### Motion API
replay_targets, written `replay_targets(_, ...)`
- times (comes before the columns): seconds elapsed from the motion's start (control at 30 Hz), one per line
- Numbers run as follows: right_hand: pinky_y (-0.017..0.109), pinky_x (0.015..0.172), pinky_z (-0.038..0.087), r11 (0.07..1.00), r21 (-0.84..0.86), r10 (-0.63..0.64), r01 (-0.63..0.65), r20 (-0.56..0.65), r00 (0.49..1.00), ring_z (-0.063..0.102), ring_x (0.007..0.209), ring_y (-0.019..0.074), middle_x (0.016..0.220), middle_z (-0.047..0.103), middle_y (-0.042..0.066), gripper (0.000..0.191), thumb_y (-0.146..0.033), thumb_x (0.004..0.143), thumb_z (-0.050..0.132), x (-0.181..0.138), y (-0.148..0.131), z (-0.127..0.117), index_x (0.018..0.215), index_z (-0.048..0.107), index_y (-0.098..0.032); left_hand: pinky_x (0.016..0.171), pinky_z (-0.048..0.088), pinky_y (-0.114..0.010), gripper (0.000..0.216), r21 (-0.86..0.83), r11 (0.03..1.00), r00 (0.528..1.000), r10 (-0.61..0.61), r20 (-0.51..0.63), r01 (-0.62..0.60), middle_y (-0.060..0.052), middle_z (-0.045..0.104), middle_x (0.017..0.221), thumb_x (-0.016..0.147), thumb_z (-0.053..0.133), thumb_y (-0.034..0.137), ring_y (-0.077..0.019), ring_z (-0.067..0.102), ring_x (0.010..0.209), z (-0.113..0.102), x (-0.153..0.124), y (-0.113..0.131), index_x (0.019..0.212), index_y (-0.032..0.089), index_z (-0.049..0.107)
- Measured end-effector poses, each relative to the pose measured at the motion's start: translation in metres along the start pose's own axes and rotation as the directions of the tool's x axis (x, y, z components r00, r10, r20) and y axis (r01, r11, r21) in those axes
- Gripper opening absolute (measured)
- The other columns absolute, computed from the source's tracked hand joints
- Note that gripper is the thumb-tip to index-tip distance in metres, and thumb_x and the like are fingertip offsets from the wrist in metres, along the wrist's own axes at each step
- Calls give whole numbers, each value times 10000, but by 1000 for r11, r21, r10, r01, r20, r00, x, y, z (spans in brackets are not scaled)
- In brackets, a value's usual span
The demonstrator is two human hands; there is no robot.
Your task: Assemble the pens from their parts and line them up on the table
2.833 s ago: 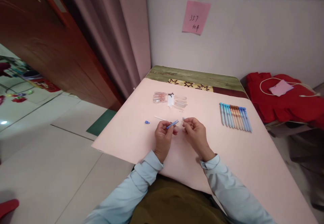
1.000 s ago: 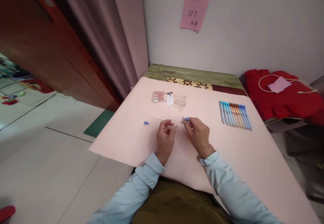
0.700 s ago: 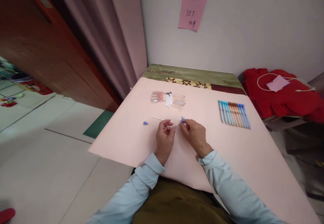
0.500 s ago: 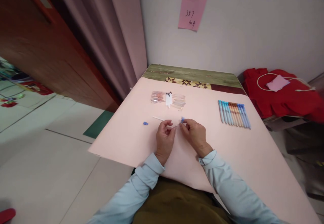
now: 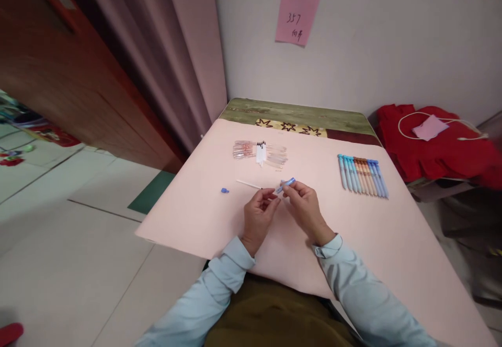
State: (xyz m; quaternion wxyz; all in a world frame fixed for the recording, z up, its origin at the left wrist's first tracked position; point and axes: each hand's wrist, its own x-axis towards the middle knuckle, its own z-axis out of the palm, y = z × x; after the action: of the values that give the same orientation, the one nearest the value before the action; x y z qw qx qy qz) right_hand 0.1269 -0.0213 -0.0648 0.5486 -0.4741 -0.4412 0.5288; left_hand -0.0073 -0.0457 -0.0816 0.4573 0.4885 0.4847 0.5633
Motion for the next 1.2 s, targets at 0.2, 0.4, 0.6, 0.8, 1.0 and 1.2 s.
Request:
replay_targets(0.2, 229, 525, 374, 990, 113, 63, -83, 169, 984, 475, 569, 97, 739, 636, 1, 227, -388, 799, 733, -4, 3, 3, 900, 707, -186, 609, 506, -238, 217, -76, 997, 1000, 6, -1, -6, -26, 690, 823, 824, 702, 344, -105, 586, 630, 0, -1, 0, 969, 186, 668)
replay_targets(0.4, 210, 449, 305, 993, 121, -7, 4, 32, 999, 392, 497, 64, 732, 628, -9, 307, -415, 816, 717, -3, -2, 0, 1017, 683, -185, 619, 501, -229, 198, -49, 999, 1000, 15, -24, -16, -23, 680, 849, 835, 691, 343, -107, 594, 670, -1, 0, -4, 964, 194, 670)
replay_targets(0.6, 209, 468, 338, 993, 117, -24, 22, 14, 1000, 418, 509, 67, 703, 631, -14, 270, -407, 805, 731, -1, 0, 0, 946, 695, -180, 603, 499, -238, 210, -28, 1000, 999, -4, -32, 3, -17, 675, 827, 837, 685, 362, -113, 592, 655, -3, -1, -3, 969, 200, 670)
replay_targets(0.8, 197, 474, 347, 985, 167, 26, -40, 87, 996, 423, 510, 63, 667, 602, -35, 255, -373, 774, 766, -2, 3, 1, 928, 692, -184, 611, 506, -254, 231, -41, 999, 999, -2, -43, 0, -20, 687, 812, 816, 704, 382, -122, 607, 651, -1, -1, -2, 953, 198, 675)
replay_targets(1.0, 156, 449, 360, 926, 355, 104, -127, 84, 991, 445, 509, 38, 761, 651, -18, 253, -330, 759, 778, 0, -3, 2, 917, 658, -174, 647, 519, -248, 346, -78, 997, 999, 11, -30, -13, -13, 666, 839, 793, 735, 334, -117, 618, 700, 0, -2, 1, 1093, 201, 625)
replay_targets(1.2, 101, 438, 421, 754, 592, 272, -285, 114, 955, 467, 502, 15, 813, 658, -34, 270, -234, 742, 797, 4, -12, -3, 940, 618, -194, 650, 521, -246, 350, -54, 999, 1000, 4, -20, -5, -23, 672, 861, 796, 729, 345, -119, 624, 713, -1, -1, 1, 1091, 195, 617)
